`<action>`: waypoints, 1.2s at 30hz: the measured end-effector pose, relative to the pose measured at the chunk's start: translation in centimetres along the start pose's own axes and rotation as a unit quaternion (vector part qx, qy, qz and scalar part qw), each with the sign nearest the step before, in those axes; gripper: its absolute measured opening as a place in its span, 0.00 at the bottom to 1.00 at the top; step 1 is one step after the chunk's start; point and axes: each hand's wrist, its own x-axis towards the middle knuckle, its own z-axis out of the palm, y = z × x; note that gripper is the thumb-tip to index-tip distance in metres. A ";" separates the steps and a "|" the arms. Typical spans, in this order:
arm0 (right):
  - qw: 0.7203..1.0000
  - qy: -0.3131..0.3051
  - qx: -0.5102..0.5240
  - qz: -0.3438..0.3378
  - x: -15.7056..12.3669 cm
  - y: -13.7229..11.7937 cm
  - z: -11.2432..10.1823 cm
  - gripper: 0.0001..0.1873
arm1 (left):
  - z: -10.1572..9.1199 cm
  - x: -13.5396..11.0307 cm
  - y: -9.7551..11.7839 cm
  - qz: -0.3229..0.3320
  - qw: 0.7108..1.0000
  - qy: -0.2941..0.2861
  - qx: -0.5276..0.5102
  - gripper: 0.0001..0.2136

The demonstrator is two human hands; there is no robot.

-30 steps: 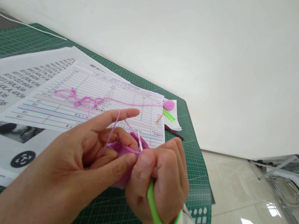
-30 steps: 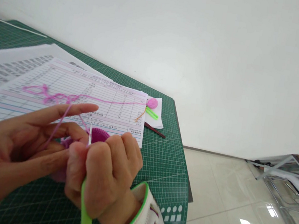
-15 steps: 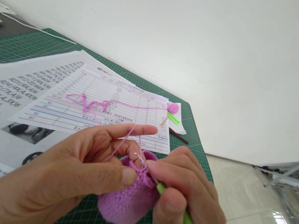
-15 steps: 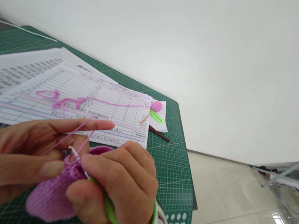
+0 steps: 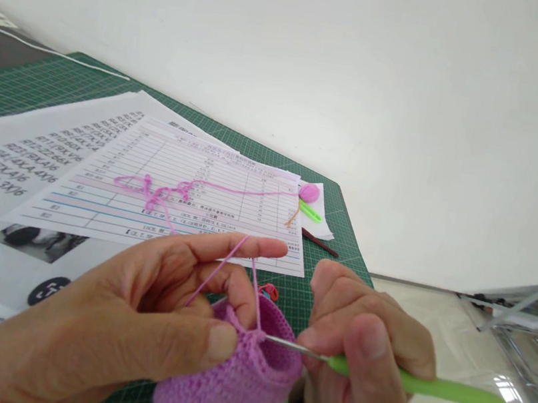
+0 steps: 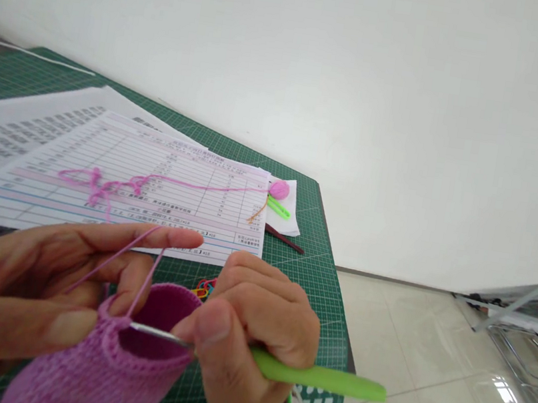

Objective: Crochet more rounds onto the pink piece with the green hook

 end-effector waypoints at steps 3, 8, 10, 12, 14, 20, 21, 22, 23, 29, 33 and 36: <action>0.998 -0.009 0.060 0.028 0.2 0.0 -0.1 0.19 | 0.0 -0.1 -0.2 -0.008 1.000 0.000 -0.004 0.29; 0.998 -0.004 0.052 0.021 0.2 0.0 0.7 0.22 | 0.2 0.4 -0.5 0.017 1.000 0.022 -0.001 0.29; 1.000 0.012 -0.009 -0.012 0.1 -0.1 1.0 0.23 | 0.2 0.6 -0.6 0.035 0.999 0.023 0.009 0.30; 0.991 -0.004 -0.119 -0.058 0.0 -0.2 1.1 0.22 | 0.3 0.7 -0.6 0.033 0.999 0.025 0.016 0.32; 0.962 -0.048 -0.239 -0.119 -0.1 -0.3 0.9 0.17 | 0.4 0.6 -0.5 0.029 0.999 0.033 0.028 0.33; 0.927 -0.031 -0.306 -0.215 -0.1 0.2 0.7 0.11 | 0.9 0.4 -0.6 0.076 0.985 0.112 0.105 0.33; 0.930 -0.030 -0.299 -0.211 -0.1 0.2 0.8 0.12 | 0.9 0.4 -0.7 0.089 0.985 0.109 0.099 0.31; 0.934 -0.028 -0.290 -0.209 -0.1 0.3 0.8 0.12 | 1.0 0.3 -0.8 0.098 0.986 0.103 0.090 0.30; 0.937 -0.025 -0.281 -0.205 -0.1 0.3 0.9 0.12 | 1.2 0.3 -0.8 0.105 0.986 0.099 0.080 0.28; 0.947 -0.055 -0.272 -0.164 -0.3 -0.1 0.6 0.14 | 3.0 -0.2 0.2 0.086 0.972 0.196 0.099 0.42; 0.951 -0.067 -0.255 -0.159 -0.1 0.0 0.7 0.14 | 2.3 -0.1 -0.1 0.102 0.965 0.182 0.159 0.45; 0.958 -0.057 -0.221 -0.174 0.5 -0.1 1.2 0.13 | 1.6 0.2 -0.5 0.126 0.967 0.145 0.170 0.44</action>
